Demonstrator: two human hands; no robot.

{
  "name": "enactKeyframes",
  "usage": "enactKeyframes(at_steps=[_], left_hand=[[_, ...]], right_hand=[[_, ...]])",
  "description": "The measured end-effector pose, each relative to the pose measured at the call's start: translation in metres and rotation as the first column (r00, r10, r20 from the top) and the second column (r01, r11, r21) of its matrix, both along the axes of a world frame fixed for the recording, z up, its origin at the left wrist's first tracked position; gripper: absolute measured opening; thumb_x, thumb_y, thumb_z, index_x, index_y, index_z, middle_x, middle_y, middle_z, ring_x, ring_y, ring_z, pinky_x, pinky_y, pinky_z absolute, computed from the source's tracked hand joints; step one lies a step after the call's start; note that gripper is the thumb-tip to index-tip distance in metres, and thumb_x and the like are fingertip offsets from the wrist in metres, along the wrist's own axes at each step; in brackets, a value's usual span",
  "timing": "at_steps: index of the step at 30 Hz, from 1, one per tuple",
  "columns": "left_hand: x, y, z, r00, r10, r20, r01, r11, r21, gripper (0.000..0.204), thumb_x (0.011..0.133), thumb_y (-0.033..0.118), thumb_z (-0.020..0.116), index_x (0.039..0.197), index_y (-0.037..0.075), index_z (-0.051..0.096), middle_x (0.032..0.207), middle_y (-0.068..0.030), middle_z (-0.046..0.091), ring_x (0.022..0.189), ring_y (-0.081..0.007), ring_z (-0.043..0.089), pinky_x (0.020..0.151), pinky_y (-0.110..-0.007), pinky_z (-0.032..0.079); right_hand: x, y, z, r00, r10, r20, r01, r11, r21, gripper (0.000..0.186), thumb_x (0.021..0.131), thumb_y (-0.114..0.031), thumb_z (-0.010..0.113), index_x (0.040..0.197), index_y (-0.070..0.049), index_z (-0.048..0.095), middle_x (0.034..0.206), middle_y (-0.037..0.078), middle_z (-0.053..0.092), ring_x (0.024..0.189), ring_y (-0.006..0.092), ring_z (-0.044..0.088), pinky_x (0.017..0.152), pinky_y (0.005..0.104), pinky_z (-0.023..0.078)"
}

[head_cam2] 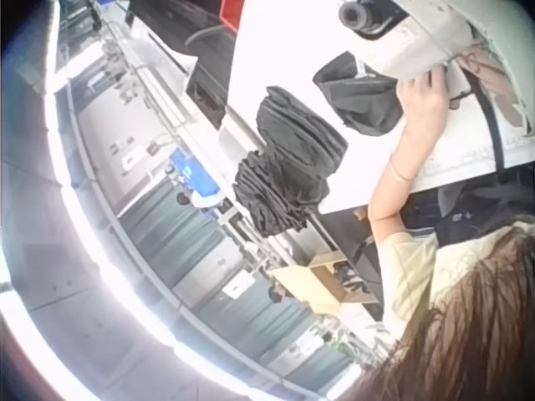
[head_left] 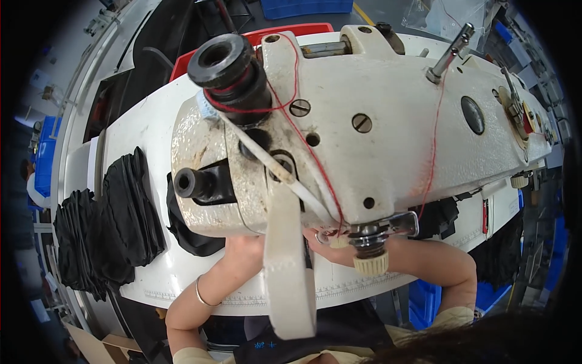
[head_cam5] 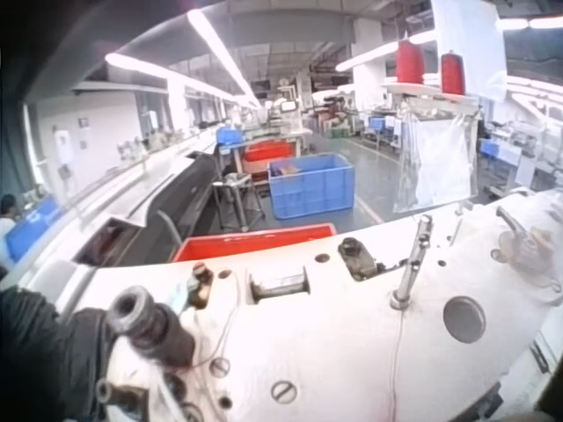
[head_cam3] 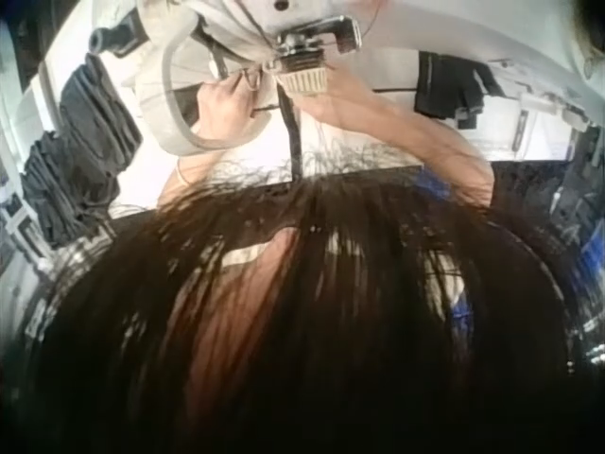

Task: Sewing pieces of black leather or fabric together using an industrial sewing machine in a workshop.

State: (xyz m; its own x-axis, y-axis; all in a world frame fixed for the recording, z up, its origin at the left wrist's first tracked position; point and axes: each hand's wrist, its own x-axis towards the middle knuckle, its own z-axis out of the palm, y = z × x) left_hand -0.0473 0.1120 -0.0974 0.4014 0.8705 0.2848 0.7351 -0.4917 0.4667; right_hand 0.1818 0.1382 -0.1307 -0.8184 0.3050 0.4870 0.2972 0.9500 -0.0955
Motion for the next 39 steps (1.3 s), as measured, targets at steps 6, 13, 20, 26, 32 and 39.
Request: enactKeyframes(at_steps=[6,13,20,26,32,39], left_hand=[[-0.017,-0.004,-0.011,0.999,-0.051,-0.005,0.05,0.995,-0.084,0.036,0.066,0.008,0.069,0.102,0.002,0.069,0.105,-0.0177,0.066,0.098,-0.0338,0.064,0.089,-0.044,0.048],[-0.016,-0.016,-0.01,0.99,0.013,0.138,0.004,0.993,-0.115,0.035,0.07,0.01,0.068,0.104,0.001,0.067,0.104,-0.0158,0.067,0.088,-0.0324,0.067,0.079,-0.041,0.053],[0.007,0.001,0.035,0.994,-0.11,-0.003,0.108,0.973,0.206,0.042,0.068,0.006,0.067,0.11,0.008,0.063,0.085,-0.0113,0.059,0.069,-0.0298,0.06,0.055,-0.041,0.049],[0.011,-0.001,0.024,0.994,0.043,-0.105,-0.019,0.976,0.215,0.045,0.069,0.005,0.066,0.113,0.011,0.06,0.075,-0.0099,0.054,0.062,-0.0295,0.056,0.05,-0.041,0.046],[0.012,-0.001,0.024,0.992,0.047,-0.121,-0.018,0.973,0.23,0.044,0.069,0.005,0.066,0.113,0.011,0.06,0.075,-0.0094,0.054,0.064,-0.0301,0.057,0.051,-0.041,0.046],[0.015,0.001,0.023,0.997,0.028,-0.073,-0.013,0.978,0.208,0.04,0.069,0.004,0.065,0.109,0.01,0.061,0.071,-0.0097,0.053,0.061,-0.0298,0.056,0.051,-0.041,0.046]], right_hand=[[-0.006,-0.002,0.004,0.997,0.012,-0.079,-0.024,0.987,-0.156,0.009,0.057,-0.014,0.062,0.059,-0.007,0.057,0.072,0.004,0.053,0.078,0.0207,0.054,0.059,0.0315,0.048],[-0.008,0.0,0.029,0.997,-0.055,-0.05,0.053,0.998,-0.044,0.01,0.055,-0.015,0.061,0.059,-0.008,0.056,0.075,0.004,0.056,0.079,0.0207,0.057,0.066,0.0319,0.049],[-0.006,-0.003,0.031,0.997,-0.079,-0.002,0.079,0.993,-0.089,0.01,0.057,-0.016,0.061,0.059,-0.008,0.055,0.077,0.005,0.057,0.082,0.0206,0.057,0.067,0.0321,0.049],[0.0,0.003,0.054,0.998,0.0,0.064,0.009,0.991,-0.132,0.01,0.059,-0.016,0.062,0.063,-0.008,0.056,0.08,0.005,0.058,0.083,0.02,0.057,0.068,0.0318,0.049],[0.001,0.002,0.056,0.998,-0.013,0.069,0.02,0.994,-0.108,0.01,0.06,-0.016,0.061,0.064,-0.008,0.057,0.083,0.005,0.059,0.085,0.0197,0.057,0.071,0.0306,0.048],[0.005,0.001,0.058,0.997,-0.031,0.073,0.038,0.995,-0.091,0.01,0.06,-0.016,0.061,0.061,-0.008,0.056,0.087,0.007,0.063,0.088,0.0202,0.058,0.072,0.0299,0.049]])
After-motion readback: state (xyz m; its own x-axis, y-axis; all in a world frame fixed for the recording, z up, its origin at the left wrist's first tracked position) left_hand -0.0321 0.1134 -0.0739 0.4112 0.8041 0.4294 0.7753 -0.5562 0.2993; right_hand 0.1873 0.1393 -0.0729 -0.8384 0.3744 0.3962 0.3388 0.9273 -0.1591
